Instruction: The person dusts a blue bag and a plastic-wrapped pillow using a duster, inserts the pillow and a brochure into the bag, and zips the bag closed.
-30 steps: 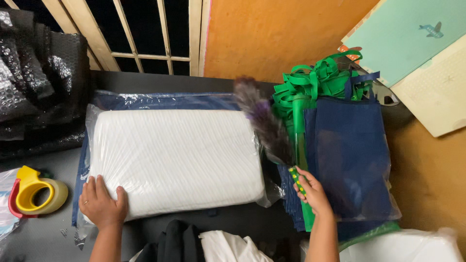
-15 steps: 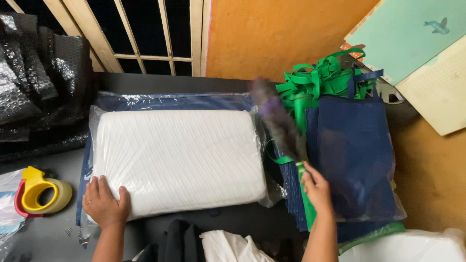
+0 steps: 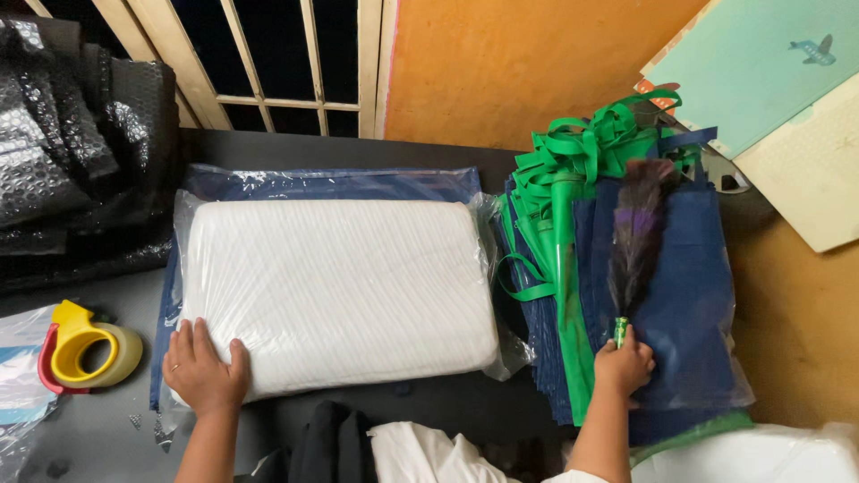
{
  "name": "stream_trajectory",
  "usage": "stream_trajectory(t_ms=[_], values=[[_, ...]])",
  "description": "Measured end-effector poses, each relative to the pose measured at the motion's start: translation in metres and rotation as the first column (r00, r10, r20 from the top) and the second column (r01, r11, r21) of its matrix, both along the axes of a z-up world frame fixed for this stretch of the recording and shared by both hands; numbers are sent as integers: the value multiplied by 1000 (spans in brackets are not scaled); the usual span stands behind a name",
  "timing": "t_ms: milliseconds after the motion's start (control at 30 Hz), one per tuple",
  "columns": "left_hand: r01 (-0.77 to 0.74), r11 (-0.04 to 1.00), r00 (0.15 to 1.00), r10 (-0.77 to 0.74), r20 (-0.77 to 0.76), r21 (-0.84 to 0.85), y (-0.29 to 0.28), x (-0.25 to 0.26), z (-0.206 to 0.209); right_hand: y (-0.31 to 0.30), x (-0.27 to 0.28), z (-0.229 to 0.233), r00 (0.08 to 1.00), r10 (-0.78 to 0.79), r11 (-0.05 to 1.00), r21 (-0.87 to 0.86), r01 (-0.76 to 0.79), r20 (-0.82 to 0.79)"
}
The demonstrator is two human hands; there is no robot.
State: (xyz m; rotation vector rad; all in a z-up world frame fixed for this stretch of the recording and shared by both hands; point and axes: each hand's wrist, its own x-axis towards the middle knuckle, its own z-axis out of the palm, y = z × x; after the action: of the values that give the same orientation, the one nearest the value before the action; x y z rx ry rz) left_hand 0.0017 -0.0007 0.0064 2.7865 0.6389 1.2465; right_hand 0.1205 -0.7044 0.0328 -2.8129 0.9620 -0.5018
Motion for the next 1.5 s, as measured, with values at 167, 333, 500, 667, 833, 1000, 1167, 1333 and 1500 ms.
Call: stream_trajectory(t_ms=[167,333,500,667,833,1000,1167,1333,1500], values=[[53,974,988,-82,-127,-220,15,-8,12,94,1,37,932,262,963,1,-271,250],[-59,758,985,-60,-159,-649,72,-31,-18,144,3,-38,782,590,667,423,-613,202],[-403,353,838,-229,-495,-845,93,-44,-28,186,-17,-48,905,413,401,872,-281,101],[-269,139,938,-188,-292,-953,111,-44,6,168,-9,13,910,365,287,905,-313,199],[60,-260,974,-198,114,-964,148,-76,64,111,-3,60,905,227,97,917,-388,359],[496,-68,824,-277,494,-865,73,-44,261,139,12,138,563,56,-292,552,-781,825],[425,99,868,-327,374,-900,112,11,145,208,56,121,535,354,-9,575,-818,767],[122,499,947,-318,-51,-858,41,38,126,250,63,42,707,646,586,408,-700,286],[-167,788,848,-191,-494,-592,39,40,50,262,58,-8,793,584,768,433,-471,-172]])
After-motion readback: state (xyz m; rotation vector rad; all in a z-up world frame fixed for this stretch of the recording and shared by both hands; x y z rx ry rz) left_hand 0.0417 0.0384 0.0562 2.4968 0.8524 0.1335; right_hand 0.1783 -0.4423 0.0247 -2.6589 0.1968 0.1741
